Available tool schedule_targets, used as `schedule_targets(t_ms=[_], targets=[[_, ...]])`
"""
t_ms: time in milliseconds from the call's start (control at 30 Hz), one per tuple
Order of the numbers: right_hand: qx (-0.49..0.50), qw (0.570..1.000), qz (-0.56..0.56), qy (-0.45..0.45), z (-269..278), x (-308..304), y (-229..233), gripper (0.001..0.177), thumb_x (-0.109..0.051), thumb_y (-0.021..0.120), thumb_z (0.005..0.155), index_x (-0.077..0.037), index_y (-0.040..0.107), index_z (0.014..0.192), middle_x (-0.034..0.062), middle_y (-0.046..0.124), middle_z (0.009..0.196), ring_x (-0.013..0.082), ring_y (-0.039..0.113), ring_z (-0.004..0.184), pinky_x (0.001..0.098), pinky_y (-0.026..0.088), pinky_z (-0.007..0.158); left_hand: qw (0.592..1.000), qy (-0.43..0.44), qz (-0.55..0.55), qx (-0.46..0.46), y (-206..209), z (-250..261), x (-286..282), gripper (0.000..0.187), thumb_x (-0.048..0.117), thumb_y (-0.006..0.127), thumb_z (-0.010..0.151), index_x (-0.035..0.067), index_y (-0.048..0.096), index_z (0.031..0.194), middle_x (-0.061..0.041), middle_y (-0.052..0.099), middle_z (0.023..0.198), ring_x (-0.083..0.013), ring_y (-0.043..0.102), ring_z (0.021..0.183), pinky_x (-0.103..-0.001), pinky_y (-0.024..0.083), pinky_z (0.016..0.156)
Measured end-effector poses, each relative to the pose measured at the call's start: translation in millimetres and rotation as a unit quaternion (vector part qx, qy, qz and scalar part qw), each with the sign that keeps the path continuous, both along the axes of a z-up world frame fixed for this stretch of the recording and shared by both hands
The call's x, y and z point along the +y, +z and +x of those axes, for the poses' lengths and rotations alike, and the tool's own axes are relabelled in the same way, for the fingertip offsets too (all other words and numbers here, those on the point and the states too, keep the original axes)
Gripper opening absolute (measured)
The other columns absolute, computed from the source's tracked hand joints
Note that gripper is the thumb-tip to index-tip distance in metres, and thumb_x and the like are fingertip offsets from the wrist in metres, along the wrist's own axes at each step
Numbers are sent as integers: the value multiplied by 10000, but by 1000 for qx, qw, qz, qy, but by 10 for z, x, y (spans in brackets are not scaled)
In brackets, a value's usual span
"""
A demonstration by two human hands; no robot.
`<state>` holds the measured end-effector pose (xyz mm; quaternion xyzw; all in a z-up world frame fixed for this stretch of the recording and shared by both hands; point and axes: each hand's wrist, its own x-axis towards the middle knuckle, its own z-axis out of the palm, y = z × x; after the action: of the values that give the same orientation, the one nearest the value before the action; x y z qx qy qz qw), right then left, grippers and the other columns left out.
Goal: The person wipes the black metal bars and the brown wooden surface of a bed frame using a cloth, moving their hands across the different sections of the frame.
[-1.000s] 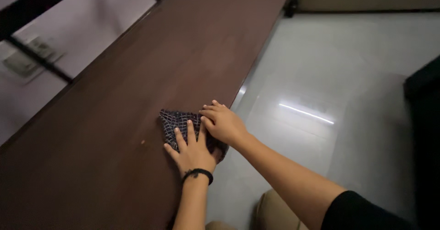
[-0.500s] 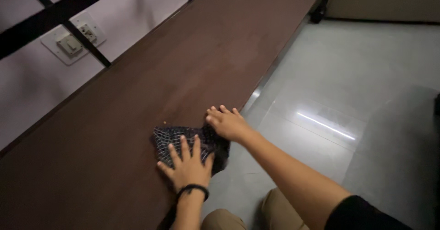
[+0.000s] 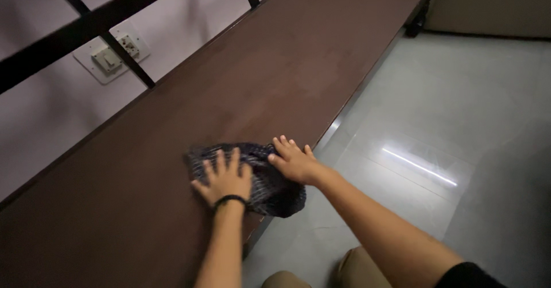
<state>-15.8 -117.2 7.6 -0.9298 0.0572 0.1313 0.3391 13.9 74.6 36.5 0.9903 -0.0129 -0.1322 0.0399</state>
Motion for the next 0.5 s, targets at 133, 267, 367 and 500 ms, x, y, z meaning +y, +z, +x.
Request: schedule_targets(t_ms=[133, 267, 367, 500], targets=[[12, 997, -71, -12, -136, 225, 241, 804, -594, 420, 966, -246, 123, 1628, 20, 62, 1718, 283, -2, 1587, 597, -43, 1232, 999, 29, -5, -37, -100, -67, 310, 583, 577, 271, 1006, 463, 227, 1576, 82, 105, 1704, -258, 56, 1573, -666, 31, 1217], [21, 994, -96, -54, -131, 386, 209, 756, -471, 518, 965, -278, 180, 1614, -1, 126, 1712, 291, 44, 1586, 611, -15, 1239, 996, 60, 15, -64, -221, -335, 275, 603, 531, 281, 998, 411, 237, 1588, 35, 131, 1695, -295, 87, 1553, -708, 72, 1168], [-170, 978, -96, 68, -102, 508, -41, 656, -275, 512, 990, -207, 325, 1615, 73, 331, 1697, 282, 249, 1584, 528, 162, 1270, 994, 77, 50, -63, -294, -570, 139, 589, 498, 309, 1002, 382, 268, 1579, 2, 141, 1695, -323, 89, 1551, -731, 78, 1141], [-134, 985, 3, 105, -19, 635, -69, 662, -269, 501, 991, -181, 286, 1610, 98, 337, 1634, 269, 234, 1548, 482, 122, 1262, 996, 31, 54, -67, -324, -474, 244, 586, 496, 353, 995, 353, 315, 1562, 14, 139, 1716, -309, 97, 1561, -721, 75, 1154]])
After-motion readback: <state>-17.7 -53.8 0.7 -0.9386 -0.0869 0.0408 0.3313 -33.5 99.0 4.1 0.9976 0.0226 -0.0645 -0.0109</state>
